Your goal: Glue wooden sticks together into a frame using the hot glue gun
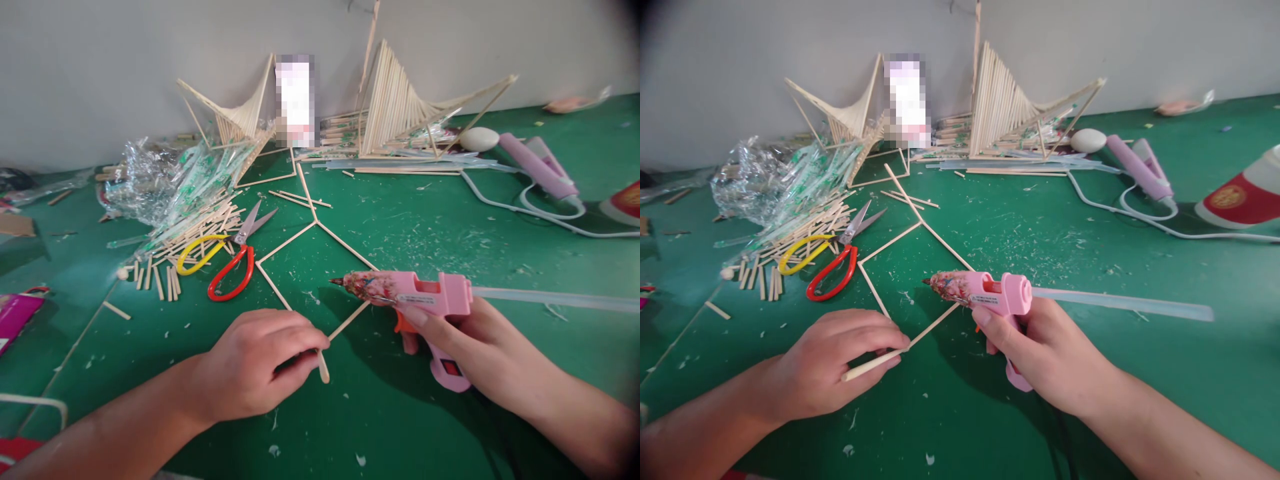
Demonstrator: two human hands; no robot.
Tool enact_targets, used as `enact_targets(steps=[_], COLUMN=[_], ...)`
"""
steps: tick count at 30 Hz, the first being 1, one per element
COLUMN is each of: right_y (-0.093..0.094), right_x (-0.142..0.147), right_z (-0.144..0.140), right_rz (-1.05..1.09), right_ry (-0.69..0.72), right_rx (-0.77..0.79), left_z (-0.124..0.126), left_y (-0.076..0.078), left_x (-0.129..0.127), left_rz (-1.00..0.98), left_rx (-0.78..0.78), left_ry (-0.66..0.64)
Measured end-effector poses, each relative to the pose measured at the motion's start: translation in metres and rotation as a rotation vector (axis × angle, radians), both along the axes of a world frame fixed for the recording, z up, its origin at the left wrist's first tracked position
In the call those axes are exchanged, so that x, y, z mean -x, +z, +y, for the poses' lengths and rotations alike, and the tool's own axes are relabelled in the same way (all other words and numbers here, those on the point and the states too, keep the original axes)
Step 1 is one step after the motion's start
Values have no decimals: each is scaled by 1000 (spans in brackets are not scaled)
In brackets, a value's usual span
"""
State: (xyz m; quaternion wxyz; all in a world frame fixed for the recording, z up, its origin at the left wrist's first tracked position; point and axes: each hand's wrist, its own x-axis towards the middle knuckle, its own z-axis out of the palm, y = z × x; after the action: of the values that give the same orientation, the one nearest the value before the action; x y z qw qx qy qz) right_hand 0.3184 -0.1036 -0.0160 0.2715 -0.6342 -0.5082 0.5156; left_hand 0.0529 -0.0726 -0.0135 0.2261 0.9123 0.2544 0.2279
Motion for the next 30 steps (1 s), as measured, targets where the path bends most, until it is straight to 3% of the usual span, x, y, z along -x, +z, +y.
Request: enact_targets(steps=[6, 15, 30], right_y=[2, -2, -3], right_x=[3, -2, -3], right_z=[-2, 1, 1], right_rz=[-16, -15, -23], right_ry=[-68, 16, 37], right_rx=[-2, -17, -41], left_z=[1, 0, 0], left_y=[-2, -4, 0], left_x=[-1, 0, -1], left_rz=[0, 11, -2], left_rx=[11, 22, 64], left_ry=[3, 7, 6])
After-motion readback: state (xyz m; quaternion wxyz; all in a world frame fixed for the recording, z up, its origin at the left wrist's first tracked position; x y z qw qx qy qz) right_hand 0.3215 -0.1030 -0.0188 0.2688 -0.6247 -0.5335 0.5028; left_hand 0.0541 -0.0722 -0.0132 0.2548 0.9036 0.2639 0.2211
